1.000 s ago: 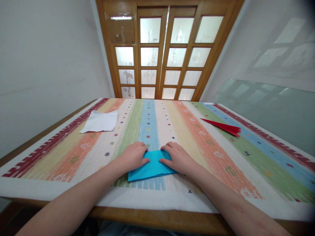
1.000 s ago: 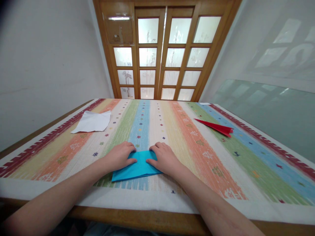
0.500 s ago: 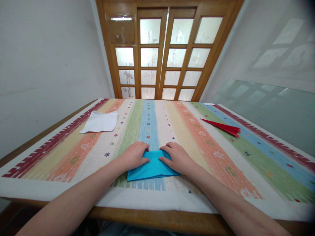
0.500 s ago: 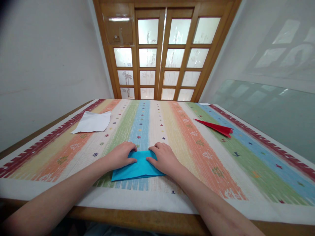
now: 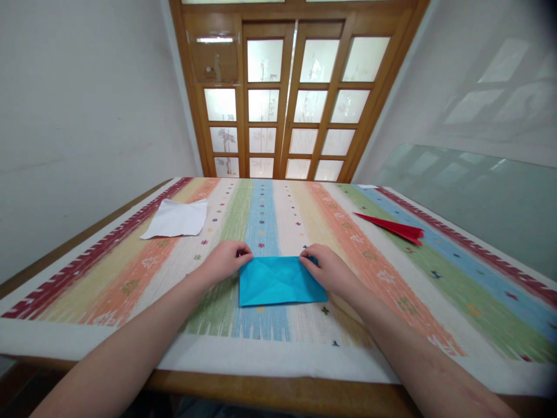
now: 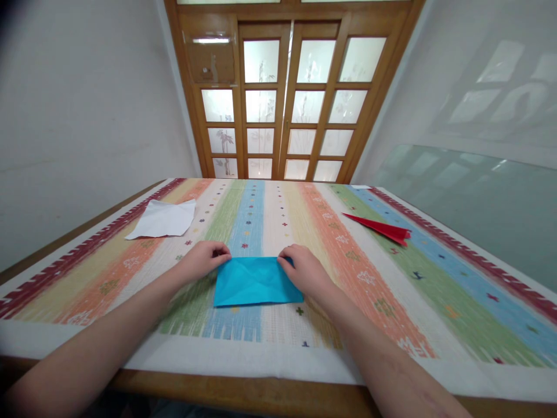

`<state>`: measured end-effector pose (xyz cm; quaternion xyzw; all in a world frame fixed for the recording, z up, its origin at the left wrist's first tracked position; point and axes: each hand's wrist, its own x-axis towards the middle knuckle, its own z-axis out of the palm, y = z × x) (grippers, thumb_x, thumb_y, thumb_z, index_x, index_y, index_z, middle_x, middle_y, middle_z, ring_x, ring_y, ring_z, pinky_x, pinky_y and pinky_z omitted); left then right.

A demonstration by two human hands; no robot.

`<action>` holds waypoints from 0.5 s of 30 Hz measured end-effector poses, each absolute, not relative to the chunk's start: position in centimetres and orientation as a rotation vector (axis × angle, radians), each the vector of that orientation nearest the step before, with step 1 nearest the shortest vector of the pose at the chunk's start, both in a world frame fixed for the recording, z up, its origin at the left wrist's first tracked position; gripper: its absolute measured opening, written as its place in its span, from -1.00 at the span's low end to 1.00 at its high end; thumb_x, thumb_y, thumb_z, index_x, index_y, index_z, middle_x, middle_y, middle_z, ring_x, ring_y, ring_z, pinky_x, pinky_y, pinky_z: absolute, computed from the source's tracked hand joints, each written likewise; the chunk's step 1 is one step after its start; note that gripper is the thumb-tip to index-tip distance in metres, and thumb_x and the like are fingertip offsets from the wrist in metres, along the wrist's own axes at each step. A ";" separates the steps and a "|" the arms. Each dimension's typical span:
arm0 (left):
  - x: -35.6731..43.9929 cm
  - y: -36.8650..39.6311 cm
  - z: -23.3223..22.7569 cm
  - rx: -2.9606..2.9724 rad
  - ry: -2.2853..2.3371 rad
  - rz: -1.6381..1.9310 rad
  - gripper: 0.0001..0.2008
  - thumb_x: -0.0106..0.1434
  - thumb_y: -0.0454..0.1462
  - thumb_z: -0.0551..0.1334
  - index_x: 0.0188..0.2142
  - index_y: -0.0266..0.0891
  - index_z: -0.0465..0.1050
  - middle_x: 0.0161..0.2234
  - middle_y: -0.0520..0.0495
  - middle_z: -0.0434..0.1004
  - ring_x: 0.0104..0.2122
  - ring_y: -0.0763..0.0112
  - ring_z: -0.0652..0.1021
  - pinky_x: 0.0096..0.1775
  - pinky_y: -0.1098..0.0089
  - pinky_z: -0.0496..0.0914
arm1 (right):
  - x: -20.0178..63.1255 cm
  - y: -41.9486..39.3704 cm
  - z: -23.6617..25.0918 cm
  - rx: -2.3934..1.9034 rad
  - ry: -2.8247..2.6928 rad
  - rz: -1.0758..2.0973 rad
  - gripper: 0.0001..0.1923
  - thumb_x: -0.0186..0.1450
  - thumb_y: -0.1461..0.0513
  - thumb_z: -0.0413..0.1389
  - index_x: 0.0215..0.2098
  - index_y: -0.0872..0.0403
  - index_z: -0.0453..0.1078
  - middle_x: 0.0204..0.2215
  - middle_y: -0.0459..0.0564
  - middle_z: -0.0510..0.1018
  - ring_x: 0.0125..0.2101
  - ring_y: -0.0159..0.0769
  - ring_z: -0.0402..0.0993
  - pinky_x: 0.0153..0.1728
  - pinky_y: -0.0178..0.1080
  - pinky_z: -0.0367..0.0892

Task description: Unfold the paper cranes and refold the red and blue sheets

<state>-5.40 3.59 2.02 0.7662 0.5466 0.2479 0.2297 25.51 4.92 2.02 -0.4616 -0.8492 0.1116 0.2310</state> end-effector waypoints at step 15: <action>-5.5 4.4 1.2 1.500 1.331 0.954 -0.60 0.16 0.07 0.30 -0.39 -0.26 0.44 -0.48 0.01 0.43 -0.49 0.40 0.48 -0.40 0.37 0.44 | 26.4 6.0 1.8 -1.316 -2.137 0.436 -0.83 0.38 0.12 0.10 -0.27 0.02 0.46 -0.24 0.03 0.59 -0.21 -0.14 0.48 -0.21 -0.16 0.28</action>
